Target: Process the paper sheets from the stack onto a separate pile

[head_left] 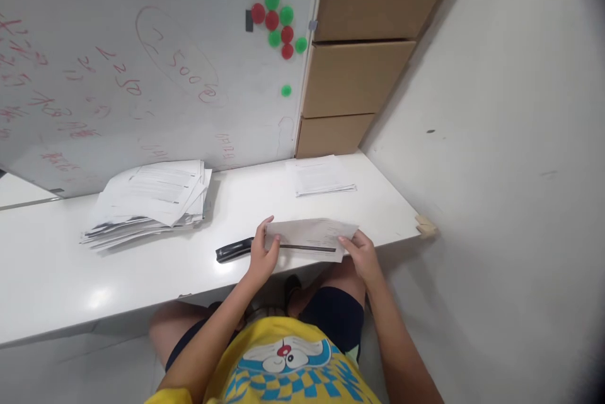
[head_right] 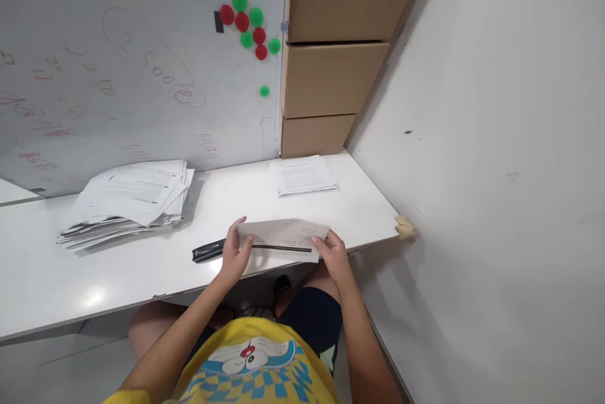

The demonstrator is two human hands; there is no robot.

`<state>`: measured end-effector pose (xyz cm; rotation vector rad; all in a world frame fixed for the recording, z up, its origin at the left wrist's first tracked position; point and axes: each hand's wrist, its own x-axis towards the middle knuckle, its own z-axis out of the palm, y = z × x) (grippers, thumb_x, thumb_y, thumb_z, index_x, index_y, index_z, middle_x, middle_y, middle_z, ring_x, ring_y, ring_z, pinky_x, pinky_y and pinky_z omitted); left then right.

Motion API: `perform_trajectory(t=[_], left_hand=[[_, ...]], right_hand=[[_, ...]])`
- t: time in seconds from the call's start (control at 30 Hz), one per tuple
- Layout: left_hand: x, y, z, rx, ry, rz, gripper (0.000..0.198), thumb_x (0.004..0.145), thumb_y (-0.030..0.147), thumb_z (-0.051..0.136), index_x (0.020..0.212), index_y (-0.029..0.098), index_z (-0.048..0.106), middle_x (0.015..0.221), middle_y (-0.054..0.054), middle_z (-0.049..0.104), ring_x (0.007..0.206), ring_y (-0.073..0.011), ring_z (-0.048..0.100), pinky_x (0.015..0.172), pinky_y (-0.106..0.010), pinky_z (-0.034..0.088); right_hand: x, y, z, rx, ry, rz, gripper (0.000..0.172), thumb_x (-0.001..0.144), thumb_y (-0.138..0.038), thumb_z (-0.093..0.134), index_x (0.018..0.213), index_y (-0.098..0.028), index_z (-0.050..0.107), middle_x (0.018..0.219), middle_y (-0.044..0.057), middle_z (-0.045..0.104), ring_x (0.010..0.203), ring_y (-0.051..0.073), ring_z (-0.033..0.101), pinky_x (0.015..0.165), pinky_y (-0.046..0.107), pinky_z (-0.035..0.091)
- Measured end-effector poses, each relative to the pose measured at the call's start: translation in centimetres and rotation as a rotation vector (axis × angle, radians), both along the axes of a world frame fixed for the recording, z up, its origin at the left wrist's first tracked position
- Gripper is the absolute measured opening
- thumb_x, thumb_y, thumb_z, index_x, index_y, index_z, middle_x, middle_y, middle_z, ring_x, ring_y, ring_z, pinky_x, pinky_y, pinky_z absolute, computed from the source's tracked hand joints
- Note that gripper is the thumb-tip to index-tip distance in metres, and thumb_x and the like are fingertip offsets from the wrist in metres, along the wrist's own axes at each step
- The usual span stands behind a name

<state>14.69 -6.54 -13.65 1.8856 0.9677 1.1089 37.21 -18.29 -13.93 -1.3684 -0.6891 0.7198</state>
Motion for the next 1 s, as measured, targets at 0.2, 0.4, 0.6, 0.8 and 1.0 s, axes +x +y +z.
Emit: perform_trajectory(t=[0.2,0.4,0.6,0.8,1.0], left_hand=[[-0.7,-0.7,0.0,-0.013,-0.005,0.028,0.037,0.094,0.038,0.046,0.126,0.021,0.049,0.120,-0.012,0.061,0.111,-0.0211,0.060,0.091,-0.035,0.049],[-6.4,0.7,4.0,0.179,0.307,0.075,0.040,0.093,0.029,0.048,0.132,0.022,0.045,0.122,-0.011,0.061,0.117,-0.0249,0.056,0.096,-0.042,0.047],[-9.3,3.4,1.3,0.359,0.860,-0.168,0.038,0.086,0.020,0.056,0.125,0.018,0.053,0.111,-0.011,0.065,0.100,-0.0278,0.060,0.083,-0.043,0.050],[-9.5,3.9,-0.7,0.478,0.835,-0.159,0.033,0.090,0.017,0.049,0.123,0.018,0.051,0.107,-0.010,0.065,0.094,-0.0249,0.061,0.080,-0.039,0.049],[-9.8,3.9,-1.0,0.511,0.816,-0.179,0.034,0.092,0.019,0.048,0.125,0.017,0.051,0.104,-0.011,0.066,0.092,-0.0247,0.063,0.080,-0.039,0.050]], right_hand=[[0.2,-1.0,-0.3,-0.078,-0.127,0.038,0.031,0.069,-0.049,0.072,0.087,-0.024,0.072,0.094,0.007,0.075,0.098,0.030,0.064,0.093,0.045,0.047],[1.3,-2.7,-1.1,-0.217,0.072,0.105,0.045,0.067,-0.055,0.074,0.096,-0.022,0.073,0.094,0.009,0.076,0.091,0.031,0.068,0.086,0.044,0.052],[-0.4,-1.4,-0.5,-0.329,0.206,0.361,0.047,0.062,-0.051,0.078,0.096,-0.019,0.073,0.096,0.010,0.076,0.088,0.030,0.069,0.089,0.045,0.051],[-1.1,-0.6,-1.0,-0.343,0.112,0.410,0.042,0.068,-0.045,0.073,0.101,-0.019,0.072,0.101,0.008,0.075,0.092,0.030,0.069,0.088,0.045,0.051],[-2.7,0.5,-0.6,-0.315,0.061,0.430,0.038,0.068,-0.042,0.071,0.099,-0.019,0.072,0.101,0.008,0.075,0.093,0.029,0.068,0.089,0.044,0.051]])
